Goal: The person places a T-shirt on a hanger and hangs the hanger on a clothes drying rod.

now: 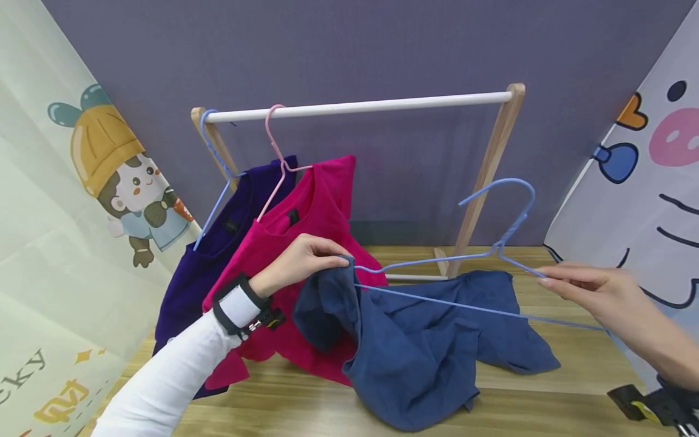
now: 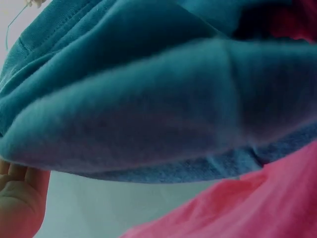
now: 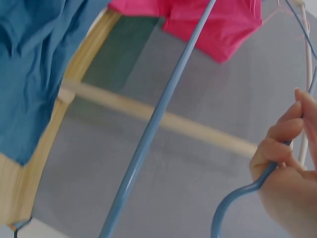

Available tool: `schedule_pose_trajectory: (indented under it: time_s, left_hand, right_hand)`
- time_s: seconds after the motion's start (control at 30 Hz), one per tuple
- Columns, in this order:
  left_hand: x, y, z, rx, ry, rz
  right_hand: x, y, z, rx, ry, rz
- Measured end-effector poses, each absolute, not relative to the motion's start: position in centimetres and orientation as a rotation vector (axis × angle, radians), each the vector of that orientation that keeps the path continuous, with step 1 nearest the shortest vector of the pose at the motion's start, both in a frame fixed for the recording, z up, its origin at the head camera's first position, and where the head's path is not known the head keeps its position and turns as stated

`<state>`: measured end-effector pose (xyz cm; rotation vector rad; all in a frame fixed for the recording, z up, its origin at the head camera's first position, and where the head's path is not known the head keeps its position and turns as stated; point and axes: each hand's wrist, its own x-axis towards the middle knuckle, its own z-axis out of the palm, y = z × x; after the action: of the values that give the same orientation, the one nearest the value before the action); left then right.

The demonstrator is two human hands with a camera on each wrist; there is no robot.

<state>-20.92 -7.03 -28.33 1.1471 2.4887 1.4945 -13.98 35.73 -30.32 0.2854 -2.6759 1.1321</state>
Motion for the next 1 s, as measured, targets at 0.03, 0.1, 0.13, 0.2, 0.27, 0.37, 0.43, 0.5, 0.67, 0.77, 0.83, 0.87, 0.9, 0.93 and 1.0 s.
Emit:
schedule_pose_trajectory:
  time_s: [0.03,0.1,0.13,0.2,0.27,0.37,0.43,0.5,0.67,0.77,0.83,0.87,0.9,0.93,1.0]
  left_hand:
    - [-21.1,-6.9,-28.5,1.156,2.484,1.487]
    - [-21.2,-6.6,-28.8,1.174,2.478,1.473]
    - [-21.2,-6.5,-28.8,1.191,2.485,1.461]
    - [-21.1,-6.3,-28.9,1.233,2.542,1.410]
    - [-21.1,-6.3,-28.9,1.263,2.628,1.348]
    - [-20.9,-6.3,-28.8,1.274,2.722,1.259]
    - [-20.8,-6.4,-28.6,1.268,2.738,1.209]
    - [-20.7,-6.3,-28.5,1.268,2.739,1.155]
    - [-20.5,-5.9,-28.2,1.323,2.734,1.053]
    - [-20.5,-5.5,-28.1,1.332,2.725,1.069]
    - [-20.5,-5.3,-28.1,1.326,2.737,1.086]
    - [-20.5,-5.2,-28.1,1.323,2.742,1.092]
    - [-20.5,-5.1,-28.1,1.323,2.746,1.095]
    - [-20.5,-4.9,-28.1,1.327,2.749,1.096]
    - [-20.5,-4.6,-28.1,1.331,2.756,1.095]
  right_hand:
    - [-14.0,35.4,-30.4,0.246,-2.713,1.130]
    - [-14.2,34.5,-30.4,0.194,-2.780,1.171]
    - [-14.2,34.1,-30.4,0.168,-2.808,1.168]
    - [-14.3,33.4,-30.4,0.149,-2.847,1.167]
    - [-14.4,32.9,-30.3,0.136,-2.855,1.191]
    - [-14.5,32.5,-30.3,0.125,-2.845,1.190]
    - [-14.5,32.3,-30.2,0.113,-2.843,1.218]
    - [-14.6,32.1,-30.2,0.107,-2.844,1.210]
    - [-14.7,31.3,-30.0,0.121,-2.850,1.186]
    - [-14.8,30.6,-29.8,0.164,-2.836,1.196]
    - [-14.8,30.1,-29.8,0.233,-2.791,1.221]
    - [-14.8,29.9,-29.7,0.276,-2.773,1.229]
    - [-14.8,29.5,-29.7,0.321,-2.752,1.223]
    - [-14.8,29.1,-29.6,0.364,-2.731,1.225]
    - [-14.8,28.2,-29.5,0.416,-2.714,1.203]
